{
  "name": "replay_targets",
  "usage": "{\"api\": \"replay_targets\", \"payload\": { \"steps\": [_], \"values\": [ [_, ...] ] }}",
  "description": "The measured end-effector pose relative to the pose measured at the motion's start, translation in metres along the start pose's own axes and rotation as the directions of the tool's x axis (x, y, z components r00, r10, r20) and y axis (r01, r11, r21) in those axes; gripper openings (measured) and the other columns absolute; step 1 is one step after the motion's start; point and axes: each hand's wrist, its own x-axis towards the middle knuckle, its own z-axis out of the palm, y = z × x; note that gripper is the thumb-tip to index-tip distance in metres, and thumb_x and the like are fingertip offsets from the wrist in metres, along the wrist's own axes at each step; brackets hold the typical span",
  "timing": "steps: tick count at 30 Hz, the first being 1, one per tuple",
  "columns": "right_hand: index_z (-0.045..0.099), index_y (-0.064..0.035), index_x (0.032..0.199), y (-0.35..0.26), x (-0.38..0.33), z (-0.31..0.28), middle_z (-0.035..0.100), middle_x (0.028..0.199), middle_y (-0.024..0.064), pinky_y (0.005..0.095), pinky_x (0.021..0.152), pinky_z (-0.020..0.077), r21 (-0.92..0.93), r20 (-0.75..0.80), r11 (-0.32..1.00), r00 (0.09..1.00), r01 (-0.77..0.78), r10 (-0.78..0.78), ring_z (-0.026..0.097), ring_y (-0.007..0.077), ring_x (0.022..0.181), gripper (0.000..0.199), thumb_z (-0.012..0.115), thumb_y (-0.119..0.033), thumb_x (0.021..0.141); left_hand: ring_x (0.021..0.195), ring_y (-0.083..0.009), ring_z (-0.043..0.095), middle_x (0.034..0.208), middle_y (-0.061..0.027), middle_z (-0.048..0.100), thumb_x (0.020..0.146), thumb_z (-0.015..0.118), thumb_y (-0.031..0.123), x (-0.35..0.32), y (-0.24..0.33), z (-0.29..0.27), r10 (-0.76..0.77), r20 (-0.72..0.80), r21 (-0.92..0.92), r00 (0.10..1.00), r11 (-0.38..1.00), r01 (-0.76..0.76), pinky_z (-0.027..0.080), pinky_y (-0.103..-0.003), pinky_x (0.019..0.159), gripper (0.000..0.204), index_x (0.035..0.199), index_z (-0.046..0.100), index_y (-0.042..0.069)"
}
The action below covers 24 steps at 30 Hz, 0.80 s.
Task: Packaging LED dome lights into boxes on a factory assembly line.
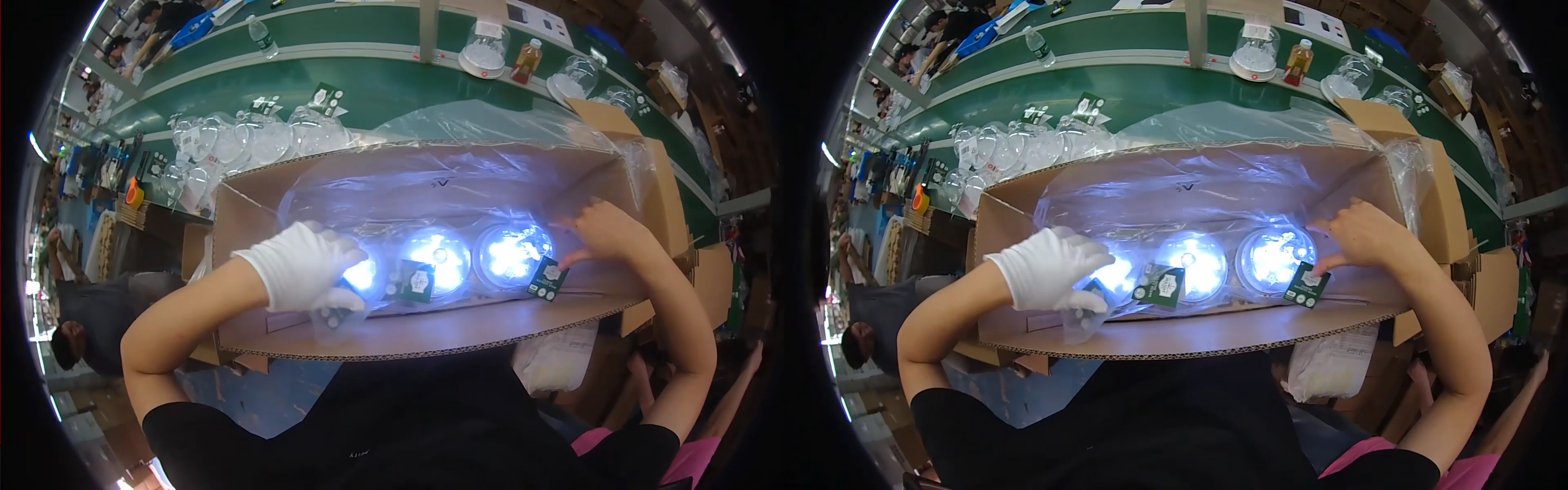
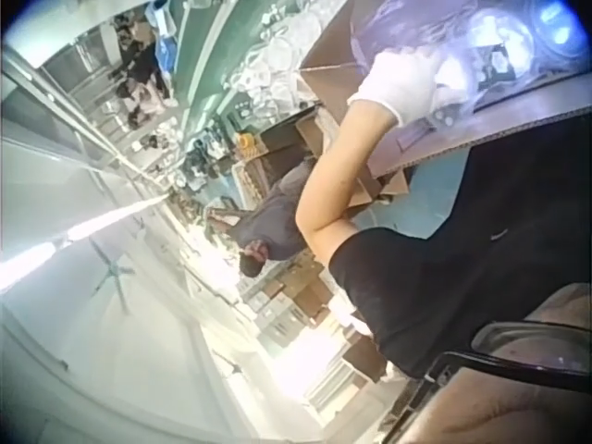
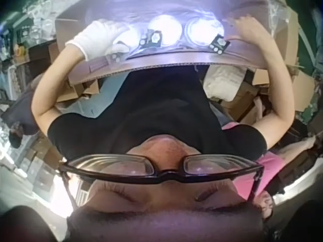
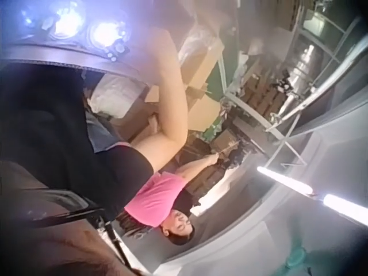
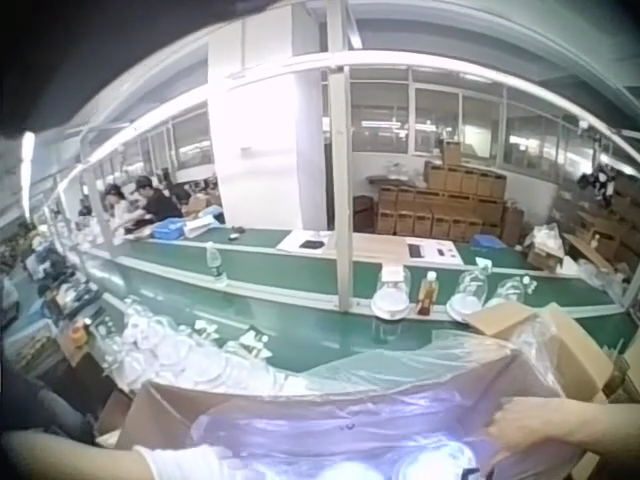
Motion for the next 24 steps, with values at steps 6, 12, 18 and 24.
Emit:
{"api": "replay_targets", "payload": {
  "steps": [6, 12, 18, 24],
  "values": [
    [0.068, -0.0059, 0.109, -0.008, 0.025, -0.011, 0.067, 0.097, 0.0092, 0.0391, 0.089, 0.0470, -0.122, -0.300, 0.981, 0.937, 0.148, -0.178, 0.064, 0.0267, 0.100, 0.073, 0.073, -0.066, 0.069, 0.108, -0.0357, 0.064, 0.119, -0.0197, 0.065, 0.085, 0.055, 0.073, 0.008, 0.011, 0.031, 0.011, 0.055, 0.083, 0.998, 0.996, -0.015, 0.051, -0.046, 0.087, 0.081, 0.112, 0.062, -0.003],
    [0.066, -0.0087, 0.096, -0.022, 0.049, -0.025, 0.063, 0.099, 0.0042, 0.0361, 0.095, 0.0440, -0.300, -0.429, 0.947, 0.871, 0.112, -0.239, 0.058, 0.0224, 0.108, 0.038, 0.077, -0.038, 0.073, 0.115, -0.0327, 0.061, 0.124, -0.0170, 0.065, 0.086, 0.051, 0.074, 0.034, 0.027, 0.036, -0.052, 0.147, 0.110, 0.988, 0.993, 0.036, 0.050, -0.048, 0.090, 0.079, 0.104, 0.069, -0.001],
    [0.068, -0.0111, 0.093, 0.009, 0.023, 0.020, 0.065, 0.105, 0.0025, 0.0424, 0.108, 0.0359, -0.490, -0.320, 0.872, 0.929, 0.007, -0.187, 0.055, 0.0204, 0.115, 0.020, 0.066, -0.023, 0.078, 0.128, -0.0259, 0.054, 0.126, 0.0025, 0.067, 0.081, 0.067, 0.033, 0.036, 0.001, 0.066, 0.220, 0.118, 0.153, 0.968, 0.960, -0.236, 0.045, -0.045, 0.100, 0.025, 0.089, 0.078, 0.012],
    [0.070, -0.0109, 0.088, 0.016, 0.006, 0.023, 0.068, 0.097, 0.0029, 0.0378, 0.099, 0.0424, -0.403, -0.265, 0.900, 0.963, -0.164, 0.057, 0.060, 0.0198, 0.106, 0.012, 0.062, -0.016, 0.081, 0.103, -0.0237, 0.064, 0.098, -0.0049, 0.068, 0.080, 0.067, 0.021, 0.042, 0.004, 0.059, 0.156, 0.106, 0.257, 0.982, 0.950, -0.178, 0.051, -0.039, 0.082, 0.019, 0.095, 0.071, 0.009]
  ]
}}
